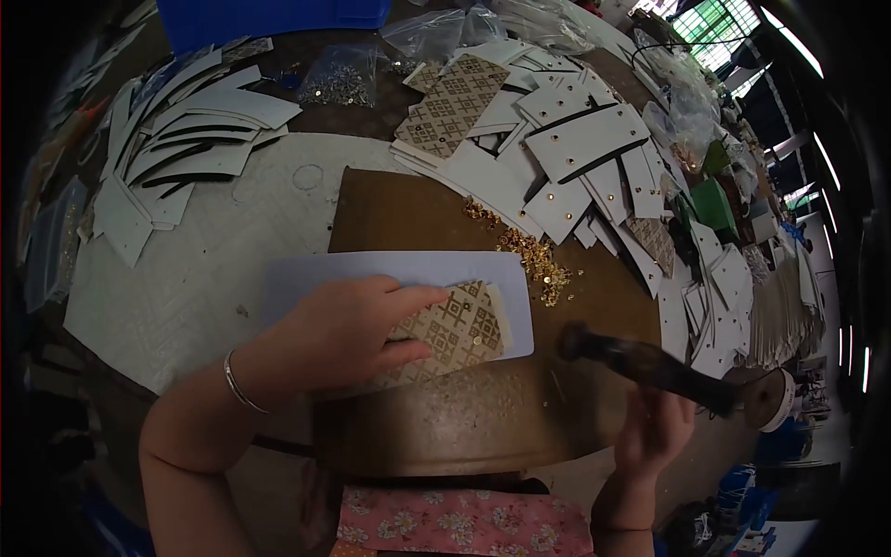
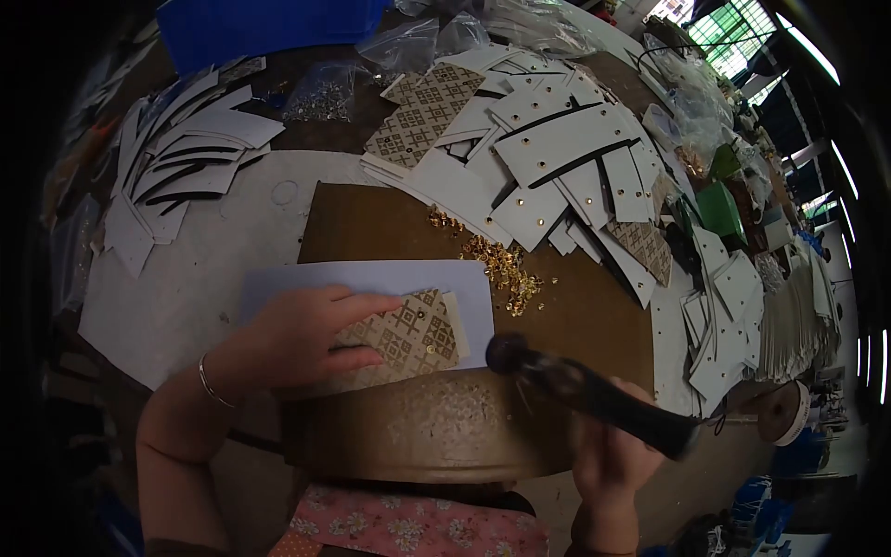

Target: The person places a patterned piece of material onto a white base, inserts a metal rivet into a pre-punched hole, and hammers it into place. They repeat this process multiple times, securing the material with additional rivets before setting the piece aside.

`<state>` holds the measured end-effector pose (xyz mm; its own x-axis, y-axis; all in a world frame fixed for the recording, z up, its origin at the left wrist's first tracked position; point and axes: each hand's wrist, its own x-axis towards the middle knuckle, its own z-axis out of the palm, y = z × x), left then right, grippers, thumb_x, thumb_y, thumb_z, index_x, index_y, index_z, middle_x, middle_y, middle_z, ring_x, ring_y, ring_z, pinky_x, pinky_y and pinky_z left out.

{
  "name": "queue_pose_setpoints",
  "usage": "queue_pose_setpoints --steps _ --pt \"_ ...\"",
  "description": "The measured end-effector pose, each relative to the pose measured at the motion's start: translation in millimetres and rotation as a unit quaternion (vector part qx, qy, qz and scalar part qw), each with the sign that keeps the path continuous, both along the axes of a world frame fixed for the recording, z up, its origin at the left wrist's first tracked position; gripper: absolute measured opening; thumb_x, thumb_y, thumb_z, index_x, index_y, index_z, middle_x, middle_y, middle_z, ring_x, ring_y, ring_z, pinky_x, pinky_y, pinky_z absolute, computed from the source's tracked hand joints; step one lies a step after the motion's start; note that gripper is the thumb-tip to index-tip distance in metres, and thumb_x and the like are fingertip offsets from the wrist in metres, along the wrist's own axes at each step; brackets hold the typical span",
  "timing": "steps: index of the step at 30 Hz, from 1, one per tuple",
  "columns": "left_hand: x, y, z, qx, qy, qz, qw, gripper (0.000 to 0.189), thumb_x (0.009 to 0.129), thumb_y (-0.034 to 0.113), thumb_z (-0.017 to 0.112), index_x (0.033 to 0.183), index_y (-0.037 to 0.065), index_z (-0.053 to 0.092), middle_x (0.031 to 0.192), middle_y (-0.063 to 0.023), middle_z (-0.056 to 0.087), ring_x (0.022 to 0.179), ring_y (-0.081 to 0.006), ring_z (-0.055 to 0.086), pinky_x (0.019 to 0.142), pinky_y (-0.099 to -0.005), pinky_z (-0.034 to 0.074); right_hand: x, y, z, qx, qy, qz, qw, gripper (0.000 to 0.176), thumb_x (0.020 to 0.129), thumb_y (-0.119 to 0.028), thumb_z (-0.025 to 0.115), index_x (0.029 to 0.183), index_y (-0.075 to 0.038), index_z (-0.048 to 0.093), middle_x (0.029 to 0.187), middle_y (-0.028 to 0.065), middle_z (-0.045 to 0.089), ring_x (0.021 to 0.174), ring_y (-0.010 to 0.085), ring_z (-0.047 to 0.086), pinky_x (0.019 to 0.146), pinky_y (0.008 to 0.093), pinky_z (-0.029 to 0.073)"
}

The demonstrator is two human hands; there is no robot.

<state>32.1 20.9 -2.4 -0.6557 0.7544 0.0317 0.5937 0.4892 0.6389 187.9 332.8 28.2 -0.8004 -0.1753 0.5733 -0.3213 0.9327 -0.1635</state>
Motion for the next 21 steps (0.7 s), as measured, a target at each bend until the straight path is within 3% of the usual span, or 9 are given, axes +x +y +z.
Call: queue_pose_setpoints --steps 2,4,6,7,10,11,15,17,21 --pt "1 0 -4 0.0 0.003 0.001 1.0 0.052 0.09 0.032 0.073 0.135 0.011 0.061 0.099 -0.0163 0.067 0.092 -0.0367 0.066 0.079 -0.0454 0.053 12 -8 -8 -0.385 0.125 -0.067 0.912 0.033 0.089 0.003 0.068 0.121 -0.001 0.064 0.088 0.0106 0.061 0.076 0.0218 0.062 0.067 0.0324 0.053" --pt "0 -1 -5 0.021 0.015 0.0 1.0 0.052 0.089 0.032 0.074 0.135 0.011 0.061 0.099 -0.0159 0.067 0.091 -0.0364 0.066 0.078 -0.0449 0.054 6 -4 -20 -0.373 0.121 -0.084 0.916 0.027 0.09 0.0 0.067 0.117 0.002 0.065 0.089 0.0139 0.064 0.073 0.0259 0.063 0.061 0.0387 0.052" --pt "1 -1 -3 0.018 0.014 0.001 1.0 0.052 0.089 0.032 0.074 0.135 0.011 0.061 0.098 -0.016 0.067 0.091 -0.0363 0.066 0.078 -0.0447 0.054 -25 -13 -15 0.04 -0.107 0.068 0.991 0.028 0.09 0.002 0.064 0.117 0.004 0.063 0.085 0.0138 0.063 0.072 0.0279 0.062 0.064 0.0374 0.052" --pt "1 -1 -2 0.013 0.011 0.002 1.0 0.052 0.089 0.033 0.074 0.135 0.011 0.061 0.098 -0.0161 0.067 0.09 -0.0362 0.066 0.078 -0.0444 0.054 -32 -18 -24 -0.059 -0.105 0.069 0.99 0.028 0.09 0.003 0.061 0.118 0.005 0.063 0.09 0.0153 0.065 0.075 0.0288 0.062 0.069 0.034 0.051" --pt "0 -2 -4 0.015 0.011 -0.002 1.0 0.051 0.09 0.033 0.073 0.134 0.011 0.062 0.098 -0.0154 0.067 0.089 -0.0356 0.067 0.078 -0.0443 0.054 -22 -18 14 -0.041 -0.04 0.023 0.998 0.032 0.09 0.005 0.061 0.122 0.005 0.062 0.1 0.0173 0.069 0.087 0.0306 0.067 0.08 0.0334 0.051" --pt "2 -2 -6 0.016 0.005 -0.001 1.0 0.051 0.09 0.033 0.073 0.134 0.011 0.062 0.098 -0.0154 0.067 0.089 -0.0356 0.067 0.078 -0.0443 0.054 -2 -11 5 -0.201 -0.043 -0.029 0.978 0.034 0.09 0.006 0.06 0.125 0.006 0.061 0.108 0.0184 0.07 0.099 0.0331 0.068 0.089 0.0333 0.051" --pt "1 -1 -6 0.028 0.022 -0.003 0.999 0.051 0.09 0.033 0.073 0.134 0.011 0.062 0.096 -0.0144 0.067 0.087 -0.035 0.066 0.077 -0.0446 0.054 -18 -20 -15 -0.102 0.052 0.005 0.993 0.039 0.089 0.008 0.061 0.128 0.004 0.06 0.108 0.0177 0.07 0.101 0.0301 0.069 0.09 0.0331 0.052" --pt "0 -2 -4 0.02 0.019 -0.002 1.0 0.05 0.09 0.032 0.073 0.134 0.011 0.062 0.095 -0.0143 0.066 0.086 -0.0349 0.066 0.077 -0.0445 0.054 -30 -20 -20 -0.065 -0.14 0.038 0.987 0.043 0.084 0.007 0.068 0.126 -0.002 0.067 0.106 0.017 0.073 0.09 0.0317 0.073 0.079 0.0354 0.057" --pt "-2 -6 -4 0.063 -0.02 0.009 0.998 0.052 0.092 0.025 0.07 0.141 0.012 0.057 0.093 -0.0145 0.065 0.084 -0.0329 0.066 0.074 -0.0416 0.053 -22 33 -4 -0.105 -0.227 -0.089 0.964 0.047 0.085 0.004 0.069 0.131 -0.005 0.065 0.11 0.0178 0.071 0.094 0.0329 0.071 0.083 0.0369 0.056"
